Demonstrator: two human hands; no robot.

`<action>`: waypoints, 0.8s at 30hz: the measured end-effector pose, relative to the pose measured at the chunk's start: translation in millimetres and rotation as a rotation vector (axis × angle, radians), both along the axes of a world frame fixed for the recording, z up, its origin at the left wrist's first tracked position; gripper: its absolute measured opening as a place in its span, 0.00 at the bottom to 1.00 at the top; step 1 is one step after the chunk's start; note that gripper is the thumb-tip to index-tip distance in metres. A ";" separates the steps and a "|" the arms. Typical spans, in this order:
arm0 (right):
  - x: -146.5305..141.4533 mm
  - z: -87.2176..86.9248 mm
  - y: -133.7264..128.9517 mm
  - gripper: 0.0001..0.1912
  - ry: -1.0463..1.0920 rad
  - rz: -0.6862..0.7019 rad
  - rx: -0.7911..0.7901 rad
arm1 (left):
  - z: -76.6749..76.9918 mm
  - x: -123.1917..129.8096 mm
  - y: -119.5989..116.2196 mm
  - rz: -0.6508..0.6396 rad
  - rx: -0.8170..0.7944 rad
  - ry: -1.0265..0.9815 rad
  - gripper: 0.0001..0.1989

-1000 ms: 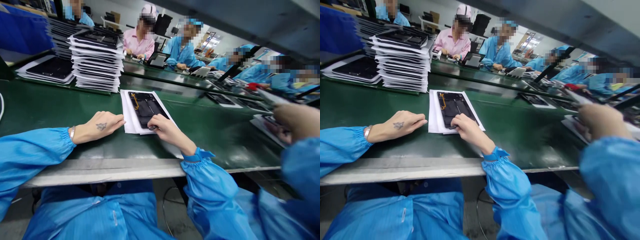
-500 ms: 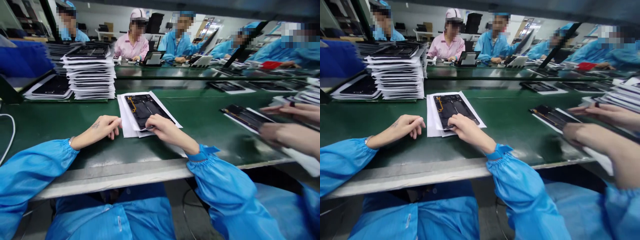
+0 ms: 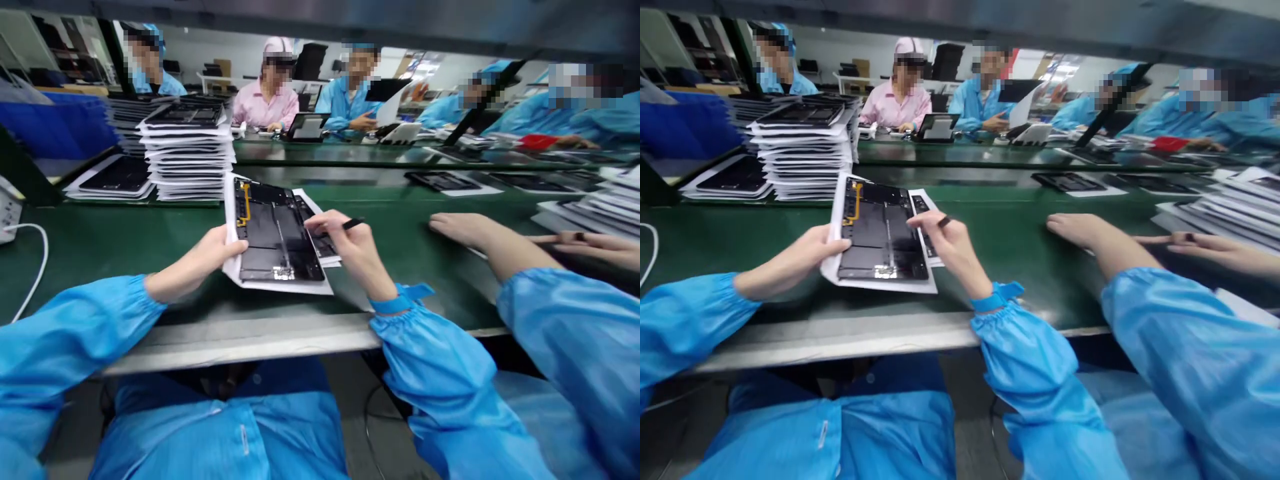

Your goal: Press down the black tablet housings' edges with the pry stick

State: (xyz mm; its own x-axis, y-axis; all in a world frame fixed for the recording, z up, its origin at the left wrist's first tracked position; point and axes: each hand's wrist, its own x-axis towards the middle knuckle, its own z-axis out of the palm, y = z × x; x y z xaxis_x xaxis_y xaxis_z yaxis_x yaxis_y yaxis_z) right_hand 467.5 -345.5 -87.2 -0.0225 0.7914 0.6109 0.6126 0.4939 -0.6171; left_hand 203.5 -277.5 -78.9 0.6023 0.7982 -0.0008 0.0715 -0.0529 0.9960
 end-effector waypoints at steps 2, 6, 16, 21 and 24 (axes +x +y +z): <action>0.5 1.0 -3.1 0.32 0.073 -0.068 -0.003 | 3.7 -44.0 -20.9 0.072 0.027 0.071 0.26; 1.0 -3.8 -5.8 0.32 0.127 -0.140 -0.055 | -4.1 -98.7 -51.4 0.164 0.029 0.206 0.24; -130.7 -15.9 -82.1 0.14 -0.103 0.368 0.010 | -20.3 -144.3 -54.9 0.161 0.674 0.786 0.21; -170.5 -45.5 -91.1 0.17 -0.131 0.334 0.063 | -34.1 -152.7 -86.4 0.155 1.083 0.618 0.12; -173.9 -55.1 -91.6 0.17 -0.122 0.291 0.087 | -47.5 -155.6 -99.6 0.074 1.060 0.508 0.10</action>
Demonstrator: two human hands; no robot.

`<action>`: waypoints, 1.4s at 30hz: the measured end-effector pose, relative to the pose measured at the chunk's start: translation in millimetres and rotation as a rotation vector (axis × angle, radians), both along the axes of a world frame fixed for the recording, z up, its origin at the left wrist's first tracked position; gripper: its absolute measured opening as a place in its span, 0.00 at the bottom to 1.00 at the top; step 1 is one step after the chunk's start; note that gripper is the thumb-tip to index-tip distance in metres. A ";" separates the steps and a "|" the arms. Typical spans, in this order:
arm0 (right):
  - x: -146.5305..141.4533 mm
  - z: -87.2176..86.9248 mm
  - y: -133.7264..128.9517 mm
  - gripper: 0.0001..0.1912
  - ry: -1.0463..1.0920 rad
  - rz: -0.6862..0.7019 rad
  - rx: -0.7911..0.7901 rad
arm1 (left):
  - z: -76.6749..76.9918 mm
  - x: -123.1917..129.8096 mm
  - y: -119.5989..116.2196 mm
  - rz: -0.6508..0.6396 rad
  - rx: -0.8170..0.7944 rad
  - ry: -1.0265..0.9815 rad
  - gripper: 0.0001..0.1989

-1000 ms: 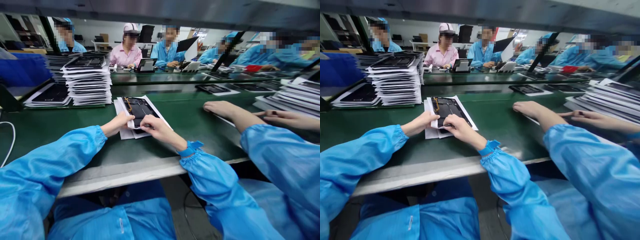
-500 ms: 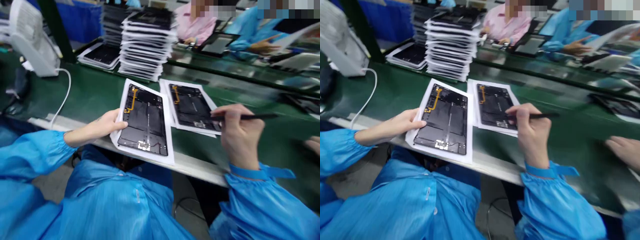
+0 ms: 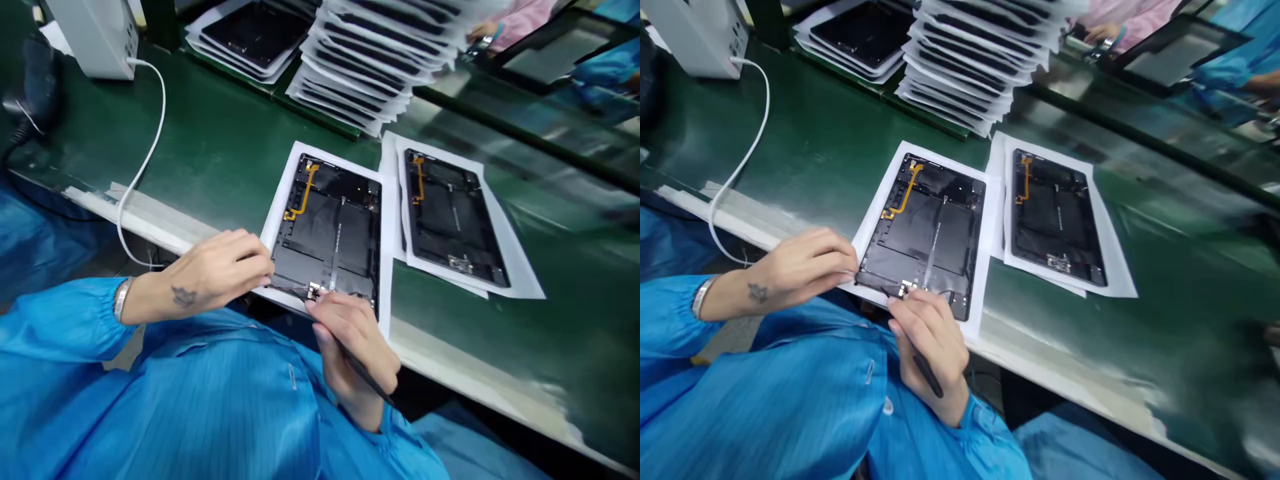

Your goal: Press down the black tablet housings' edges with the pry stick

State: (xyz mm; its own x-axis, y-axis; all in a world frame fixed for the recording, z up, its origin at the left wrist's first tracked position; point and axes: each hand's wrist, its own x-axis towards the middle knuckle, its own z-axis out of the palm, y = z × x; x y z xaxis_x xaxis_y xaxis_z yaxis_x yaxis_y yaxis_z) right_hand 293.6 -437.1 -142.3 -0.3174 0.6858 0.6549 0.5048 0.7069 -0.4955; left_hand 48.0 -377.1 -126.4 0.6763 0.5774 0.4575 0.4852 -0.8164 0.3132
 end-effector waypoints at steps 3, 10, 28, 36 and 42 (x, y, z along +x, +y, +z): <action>-3.9 -0.1 -0.8 0.18 -0.044 -0.037 0.013 | -7.1 0.2 -5.0 -0.005 0.002 0.025 0.10; -14.0 1.0 0.3 0.19 -0.049 -0.070 -0.020 | -4.7 10.4 -7.3 0.074 0.124 0.051 0.08; -31.8 11.4 27.8 0.10 -0.254 -0.093 -0.092 | 16.7 13.7 -1.2 0.122 -0.422 -0.150 0.07; -32.0 12.0 35.1 0.07 -0.107 -0.048 -0.188 | 4.0 14.7 -11.2 0.159 -0.230 -0.335 0.05; -32.2 11.1 36.7 0.07 -0.090 -0.023 -0.198 | 6.8 17.1 -7.7 0.124 -0.306 -0.329 0.04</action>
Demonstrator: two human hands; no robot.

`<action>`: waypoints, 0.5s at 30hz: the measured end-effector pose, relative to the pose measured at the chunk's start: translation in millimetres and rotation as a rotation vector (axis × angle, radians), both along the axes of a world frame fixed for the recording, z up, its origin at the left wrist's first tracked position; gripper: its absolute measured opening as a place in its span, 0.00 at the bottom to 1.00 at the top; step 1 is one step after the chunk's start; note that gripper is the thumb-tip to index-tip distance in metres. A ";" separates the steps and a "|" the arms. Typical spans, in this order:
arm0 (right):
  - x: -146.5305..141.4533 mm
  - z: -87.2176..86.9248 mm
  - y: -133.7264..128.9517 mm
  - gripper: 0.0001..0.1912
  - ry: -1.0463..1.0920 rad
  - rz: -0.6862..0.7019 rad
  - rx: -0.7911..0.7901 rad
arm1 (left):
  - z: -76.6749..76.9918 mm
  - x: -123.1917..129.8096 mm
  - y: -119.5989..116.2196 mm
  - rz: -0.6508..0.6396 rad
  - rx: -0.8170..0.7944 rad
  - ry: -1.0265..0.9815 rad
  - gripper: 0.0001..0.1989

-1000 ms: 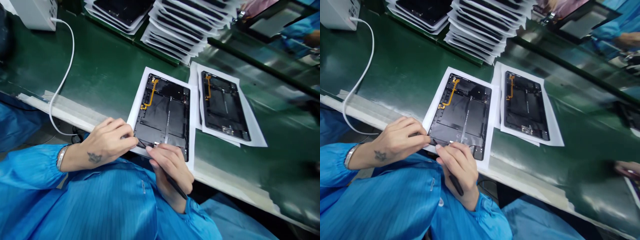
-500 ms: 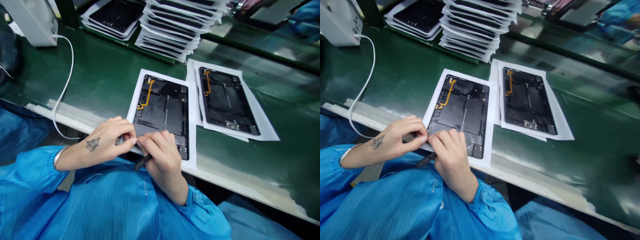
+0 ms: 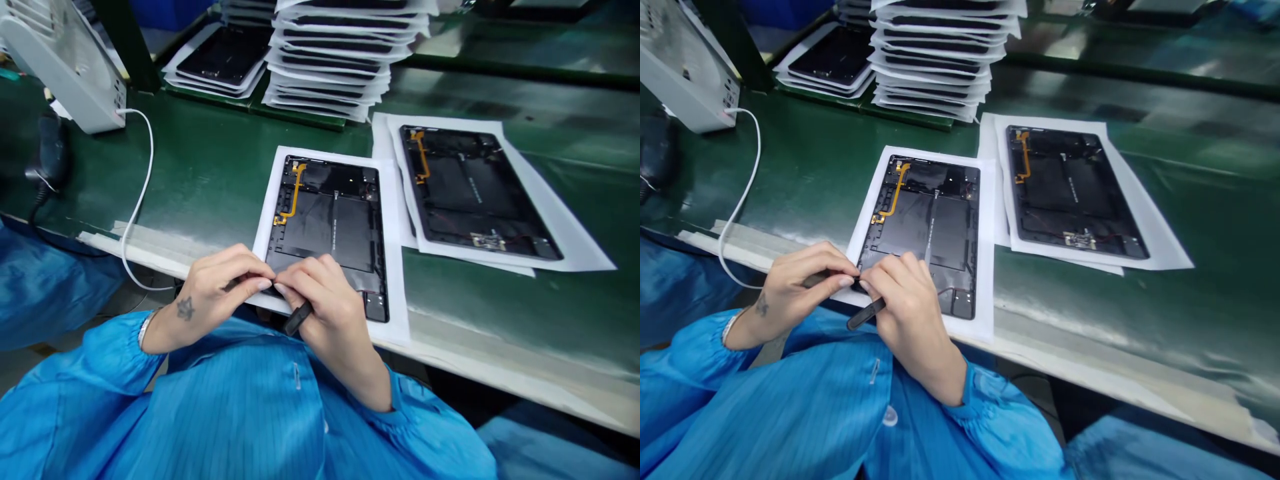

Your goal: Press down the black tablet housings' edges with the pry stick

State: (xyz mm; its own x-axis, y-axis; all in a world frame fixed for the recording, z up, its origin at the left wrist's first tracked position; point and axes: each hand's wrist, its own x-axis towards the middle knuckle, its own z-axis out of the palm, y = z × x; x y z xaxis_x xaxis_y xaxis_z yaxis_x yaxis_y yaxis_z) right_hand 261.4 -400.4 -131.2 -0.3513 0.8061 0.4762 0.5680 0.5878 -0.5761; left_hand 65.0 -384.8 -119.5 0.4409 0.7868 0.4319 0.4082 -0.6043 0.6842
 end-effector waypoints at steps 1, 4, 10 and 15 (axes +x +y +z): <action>-0.2 -0.3 0.0 0.08 0.004 0.002 -0.003 | 0.5 0.0 0.7 0.001 -0.011 0.007 0.04; 0.4 -1.9 -1.5 0.07 0.000 -0.020 0.038 | 1.5 -0.5 2.7 0.006 -0.011 0.044 0.03; 10.2 -8.3 -10.1 0.12 -0.124 -0.016 0.204 | 0.7 -6.1 7.6 -0.034 0.121 0.226 0.02; 13.9 -8.5 -12.0 0.14 -0.238 0.057 0.239 | -0.7 -11.4 7.6 -0.065 0.346 0.435 0.03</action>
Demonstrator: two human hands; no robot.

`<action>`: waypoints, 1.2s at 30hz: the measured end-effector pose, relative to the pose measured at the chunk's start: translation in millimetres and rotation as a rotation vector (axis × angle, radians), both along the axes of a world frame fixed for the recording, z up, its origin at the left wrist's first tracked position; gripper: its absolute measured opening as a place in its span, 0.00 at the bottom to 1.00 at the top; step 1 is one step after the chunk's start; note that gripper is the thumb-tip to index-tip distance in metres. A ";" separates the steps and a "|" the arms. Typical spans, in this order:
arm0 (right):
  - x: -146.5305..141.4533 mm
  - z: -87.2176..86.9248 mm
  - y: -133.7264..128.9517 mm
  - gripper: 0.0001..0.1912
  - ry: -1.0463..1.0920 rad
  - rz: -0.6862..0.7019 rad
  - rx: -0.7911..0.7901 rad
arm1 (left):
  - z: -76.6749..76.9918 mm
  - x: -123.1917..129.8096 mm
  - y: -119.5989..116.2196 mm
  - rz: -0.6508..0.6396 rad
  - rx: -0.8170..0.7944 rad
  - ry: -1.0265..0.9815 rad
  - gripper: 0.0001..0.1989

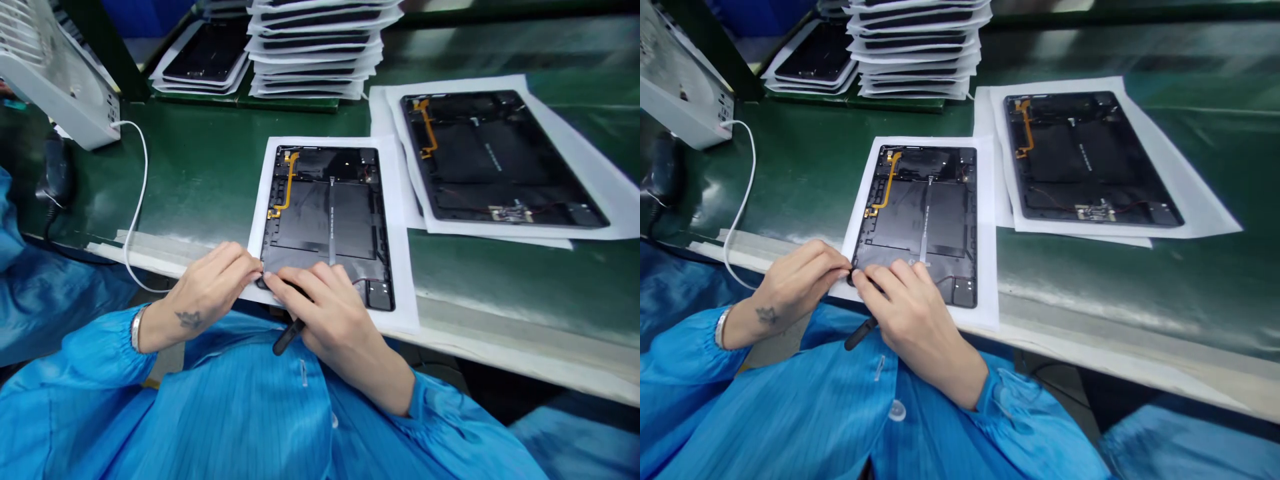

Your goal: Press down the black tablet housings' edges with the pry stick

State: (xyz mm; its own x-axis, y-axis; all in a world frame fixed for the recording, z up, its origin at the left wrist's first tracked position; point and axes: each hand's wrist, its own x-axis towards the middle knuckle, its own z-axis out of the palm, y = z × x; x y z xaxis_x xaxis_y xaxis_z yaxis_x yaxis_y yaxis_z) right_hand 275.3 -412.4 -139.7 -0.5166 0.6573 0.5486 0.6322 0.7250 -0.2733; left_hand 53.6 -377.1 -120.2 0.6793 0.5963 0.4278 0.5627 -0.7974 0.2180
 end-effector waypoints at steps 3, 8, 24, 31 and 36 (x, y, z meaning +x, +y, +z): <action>-1.1 2.2 1.4 0.15 -0.026 0.006 0.013 | 2.6 -0.7 -1.4 -0.028 0.100 0.094 0.04; -3.5 3.5 3.2 0.18 -0.039 0.005 0.038 | 9.2 0.8 -0.2 -0.080 0.222 0.174 0.06; -5.2 1.9 4.6 0.14 -0.078 0.005 0.039 | -3.9 -18.5 -9.9 -0.120 0.288 0.131 0.16; 16.6 36.8 7.3 0.46 0.060 0.068 -0.232 | 8.7 -8.2 -13.2 -0.129 0.500 0.380 0.11; 21.4 47.9 0.8 0.22 0.004 -0.067 -0.120 | 6.8 -10.5 3.4 -0.123 0.284 0.217 0.10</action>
State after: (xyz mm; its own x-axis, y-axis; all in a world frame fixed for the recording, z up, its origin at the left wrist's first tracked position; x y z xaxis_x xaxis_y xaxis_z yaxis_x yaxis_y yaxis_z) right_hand 296.7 -411.5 -91.7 -0.4670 0.7517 0.4657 0.6769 0.6428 -0.3587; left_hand 43.1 -373.8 -113.4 0.8313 0.3832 0.4026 0.4682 -0.8732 -0.1357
